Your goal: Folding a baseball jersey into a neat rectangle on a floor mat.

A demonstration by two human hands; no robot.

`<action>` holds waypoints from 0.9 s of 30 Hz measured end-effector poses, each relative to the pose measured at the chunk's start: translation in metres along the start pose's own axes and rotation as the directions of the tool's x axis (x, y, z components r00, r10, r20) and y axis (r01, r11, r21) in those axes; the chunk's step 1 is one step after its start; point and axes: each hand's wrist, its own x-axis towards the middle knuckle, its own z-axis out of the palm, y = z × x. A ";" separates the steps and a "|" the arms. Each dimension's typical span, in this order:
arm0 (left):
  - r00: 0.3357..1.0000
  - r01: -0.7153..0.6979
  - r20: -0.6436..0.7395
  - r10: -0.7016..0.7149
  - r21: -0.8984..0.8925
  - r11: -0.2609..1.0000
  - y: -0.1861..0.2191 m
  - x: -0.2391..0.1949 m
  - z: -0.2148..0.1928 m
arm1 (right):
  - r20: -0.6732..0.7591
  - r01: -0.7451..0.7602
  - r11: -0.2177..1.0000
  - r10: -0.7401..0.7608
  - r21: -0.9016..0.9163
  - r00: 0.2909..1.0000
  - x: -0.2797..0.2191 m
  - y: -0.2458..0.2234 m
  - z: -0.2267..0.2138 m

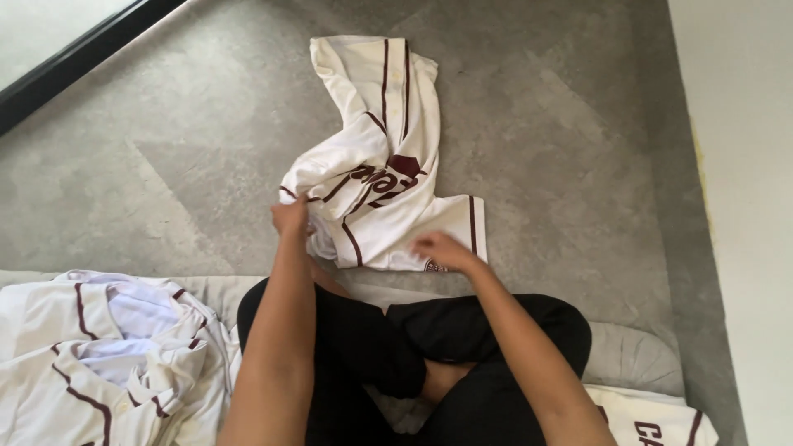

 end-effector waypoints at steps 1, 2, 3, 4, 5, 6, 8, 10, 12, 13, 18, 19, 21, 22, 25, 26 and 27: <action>1.000 0.003 -0.005 -0.003 0.004 1.000 -0.007 0.002 0.004 | 0.005 0.000 1.000 0.000 0.003 1.000 0.009 0.011 -0.006; 1.000 -0.017 0.007 0.017 0.002 1.000 -0.012 0.003 0.012 | -0.186 -0.029 0.977 -0.011 -0.213 0.982 0.017 0.022 -0.016; 0.999 -0.037 0.018 0.037 0.000 0.999 -0.017 0.004 0.019 | -0.364 -0.096 0.907 -0.066 -0.410 0.929 0.025 0.034 -0.025; 0.999 -0.033 0.017 0.033 0.000 0.999 -0.013 -0.009 0.021 | -0.361 -0.097 0.906 -0.065 -0.412 0.930 0.026 0.041 -0.027; 0.982 -0.163 -0.048 0.183 0.280 0.946 -0.009 -0.021 0.024 | -0.344 -0.138 0.792 -0.096 -0.595 0.934 0.027 0.047 -0.028; 0.935 -0.258 -0.070 0.347 0.538 0.803 0.000 -0.031 0.029 | -0.324 -0.171 0.637 -0.131 -0.751 0.937 0.031 0.051 -0.034; 0.892 -0.405 0.117 0.436 0.637 0.656 0.008 -0.041 0.033 | -0.307 -0.169 0.611 -0.128 -0.774 0.943 0.031 0.061 -0.031; 0.823 -0.538 0.310 0.475 0.692 0.481 -0.009 -0.034 0.048 | -0.284 -0.164 0.586 -0.118 -0.793 0.951 0.031 0.071 -0.025; 0.831 -0.547 0.426 0.357 0.742 0.388 -0.048 -0.010 0.075 | -0.390 -0.257 0.570 -0.122 -0.780 0.913 0.030 0.079 -0.018; 0.832 -0.547 0.426 0.356 0.741 0.390 -0.041 -0.017 0.068 | -0.389 -0.257 0.568 -0.122 -0.782 0.913 0.033 0.085 -0.013; 0.893 -0.449 0.387 0.232 0.722 0.526 -0.029 -0.007 0.071 | -0.493 -0.416 0.594 0.038 -0.688 0.869 0.044 0.114 -0.003; 0.886 -0.462 0.396 0.241 0.715 0.524 -0.025 -0.012 0.071 | -0.505 -0.426 0.593 0.038 -0.683 0.862 0.038 0.117 0.000; 0.890 -0.452 0.384 0.245 0.669 0.590 -0.018 -0.018 0.065 | -0.313 -0.189 0.878 0.048 -0.440 0.949 0.030 0.120 0.011; 0.889 -0.454 0.383 0.251 0.668 0.589 -0.016 -0.021 0.065 | -0.316 -0.186 0.878 0.043 -0.441 0.948 0.028 0.109 0.018; 0.867 -0.490 0.425 0.260 0.634 0.598 -0.018 -0.024 0.063 | -0.086 -0.077 0.952 0.054 -0.296 0.995 0.020 0.073 0.045; 0.868 -0.485 0.428 0.251 0.629 0.608 -0.020 -0.021 0.065 | 0.051 -0.021 0.991 0.028 -0.136 0.998 0.017 0.057 0.051; 0.869 -0.480 0.431 0.241 0.624 0.617 -0.022 -0.017 0.068 | 0.182 0.015 0.999 -0.021 0.034 0.983 0.015 0.042 0.058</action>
